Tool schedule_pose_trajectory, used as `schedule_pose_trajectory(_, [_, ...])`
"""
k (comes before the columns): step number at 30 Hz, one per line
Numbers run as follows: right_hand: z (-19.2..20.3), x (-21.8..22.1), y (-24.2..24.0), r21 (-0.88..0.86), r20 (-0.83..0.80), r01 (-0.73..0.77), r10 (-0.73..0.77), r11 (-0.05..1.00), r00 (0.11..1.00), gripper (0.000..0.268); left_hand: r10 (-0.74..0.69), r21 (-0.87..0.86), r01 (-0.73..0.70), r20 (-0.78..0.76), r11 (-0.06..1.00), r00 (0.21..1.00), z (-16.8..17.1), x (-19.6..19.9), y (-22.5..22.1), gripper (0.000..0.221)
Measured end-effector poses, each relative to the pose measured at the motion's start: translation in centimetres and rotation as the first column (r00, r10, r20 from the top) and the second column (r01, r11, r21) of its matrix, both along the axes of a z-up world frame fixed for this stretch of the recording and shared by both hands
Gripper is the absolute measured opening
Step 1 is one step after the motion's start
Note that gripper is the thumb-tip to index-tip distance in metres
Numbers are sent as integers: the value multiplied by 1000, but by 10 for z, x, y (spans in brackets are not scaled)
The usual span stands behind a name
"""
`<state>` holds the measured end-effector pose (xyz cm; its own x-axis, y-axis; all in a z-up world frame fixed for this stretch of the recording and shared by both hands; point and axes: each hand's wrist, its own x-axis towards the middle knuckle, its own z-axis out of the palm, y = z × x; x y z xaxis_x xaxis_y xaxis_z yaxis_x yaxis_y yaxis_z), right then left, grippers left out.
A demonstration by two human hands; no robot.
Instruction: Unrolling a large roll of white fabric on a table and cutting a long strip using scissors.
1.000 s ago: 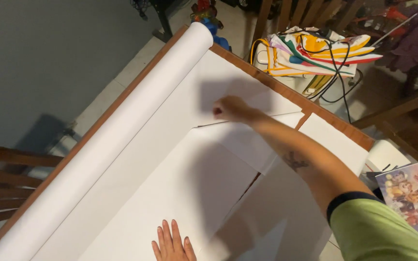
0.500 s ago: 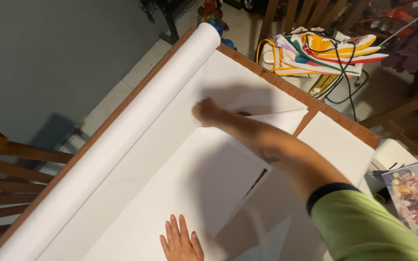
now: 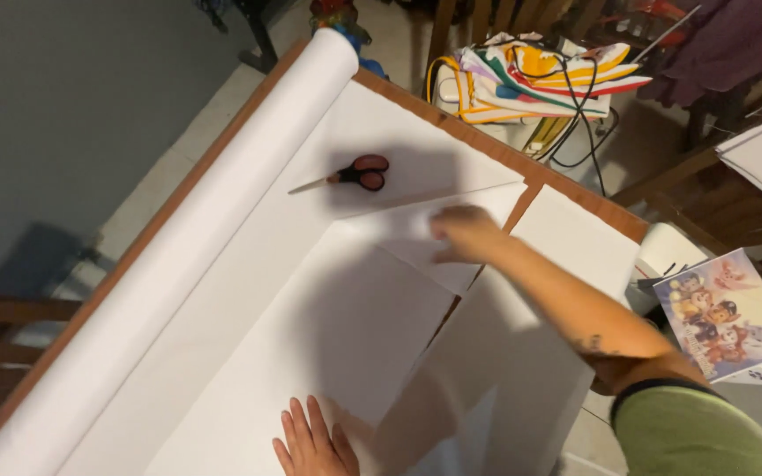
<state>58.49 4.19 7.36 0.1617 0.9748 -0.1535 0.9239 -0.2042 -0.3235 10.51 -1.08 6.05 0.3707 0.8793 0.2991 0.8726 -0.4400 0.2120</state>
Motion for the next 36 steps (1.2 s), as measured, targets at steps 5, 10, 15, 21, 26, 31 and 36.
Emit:
schedule_pose_trajectory(5, [49, 7, -37, -193, 19, -81, 86, 978, 996, 74, -28, -14, 27, -50, 1000, 998, 7, -2, 0, 69])
schedule_pose_trajectory(10, [58, -5, -45, -172, -105, -359, 345, 917, 933, 40, -50, -17, 50, -32, 999, 998, 18, 0, 1, 62])
schedule_pose_trajectory(15, [51, -6, -49, -168, -70, -349, 342, 922, 937, 6, -59, -36, 57, -34, 998, 998, 11, -3, 1, 62])
schedule_pose_trajectory(21, [63, 24, -12, -46, -318, -159, 136, 986, 938, 9, -44, -7, 44, -19, 999, 999, 11, 0, 0, 59])
schedule_pose_trajectory(26, [115, 48, 46, -125, -464, 341, -358, 932, 810, 8, -38, 76, 36, 28, 996, 999, 4, 2, 3, 59])
schedule_pose_trajectory(31, [77, 81, 81, -147, -496, 570, -559, 808, 664, 34, -87, 189, 80, 32, 979, 996, -9, -1, 7, 63])
schedule_pose_trajectory(36, [38, 116, 90, -163, -352, 561, -579, 812, 736, 13, -71, 129, 65, 43, 989, 997, 0, 1, 6, 60])
